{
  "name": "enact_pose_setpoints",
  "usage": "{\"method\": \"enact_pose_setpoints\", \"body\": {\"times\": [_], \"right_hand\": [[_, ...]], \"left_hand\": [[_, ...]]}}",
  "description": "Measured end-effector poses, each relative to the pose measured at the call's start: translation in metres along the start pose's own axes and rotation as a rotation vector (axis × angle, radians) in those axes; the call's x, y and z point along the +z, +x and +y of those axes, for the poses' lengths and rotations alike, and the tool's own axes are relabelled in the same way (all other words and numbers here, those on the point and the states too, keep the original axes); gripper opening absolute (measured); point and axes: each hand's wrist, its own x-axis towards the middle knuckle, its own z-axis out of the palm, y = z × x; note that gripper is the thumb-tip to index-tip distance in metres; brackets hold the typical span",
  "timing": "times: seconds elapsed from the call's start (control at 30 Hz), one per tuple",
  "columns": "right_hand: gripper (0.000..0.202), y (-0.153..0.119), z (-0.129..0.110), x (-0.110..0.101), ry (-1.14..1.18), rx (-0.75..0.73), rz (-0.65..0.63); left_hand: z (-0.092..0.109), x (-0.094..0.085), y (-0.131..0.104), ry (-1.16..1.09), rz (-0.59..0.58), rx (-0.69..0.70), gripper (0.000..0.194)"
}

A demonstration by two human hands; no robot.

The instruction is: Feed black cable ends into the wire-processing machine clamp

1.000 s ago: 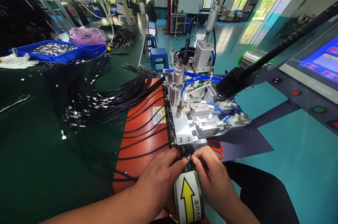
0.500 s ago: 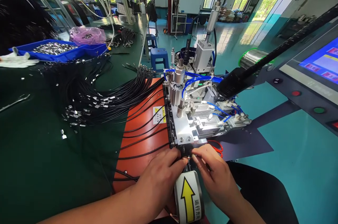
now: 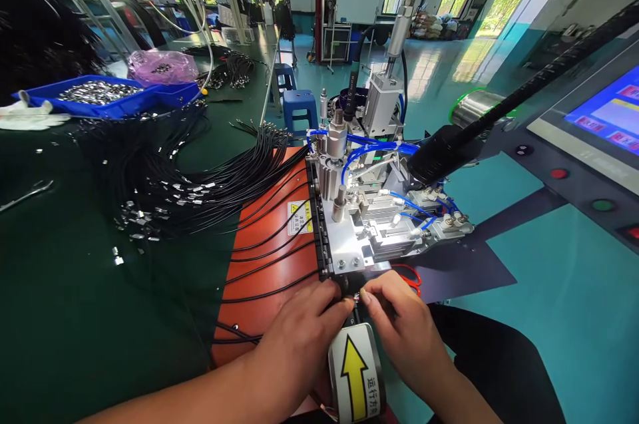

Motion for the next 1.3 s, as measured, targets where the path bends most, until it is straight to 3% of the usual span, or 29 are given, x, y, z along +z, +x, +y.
{"method": "enact_pose_setpoints", "body": {"times": [0.23,0.43,0.63,0.97,1.3], "right_hand": [[0.023,0.004,-0.004,-0.004,0.130,0.164,-0.060],[0.022,0.004,-0.004,-0.004,0.106,0.153,-0.076],[0.028,0.002,-0.005,0.001,0.032,0.150,-0.102],[0.030,-0.002,-0.006,0.012,-0.047,0.150,-0.042],[0.028,0.001,-0.006,0.014,-0.077,0.147,-0.006]], "left_hand": [[0.001,-0.003,0.000,0.033,0.002,0.000,0.029],[0.003,-0.005,0.003,0.026,-0.003,-0.006,0.030],[-0.004,-0.007,-0.010,0.078,-0.114,-0.010,0.051],[0.002,-0.020,-0.001,0.011,-0.099,0.017,0.028],[0.003,-0.026,0.007,0.119,-0.126,-0.047,0.012]]}}
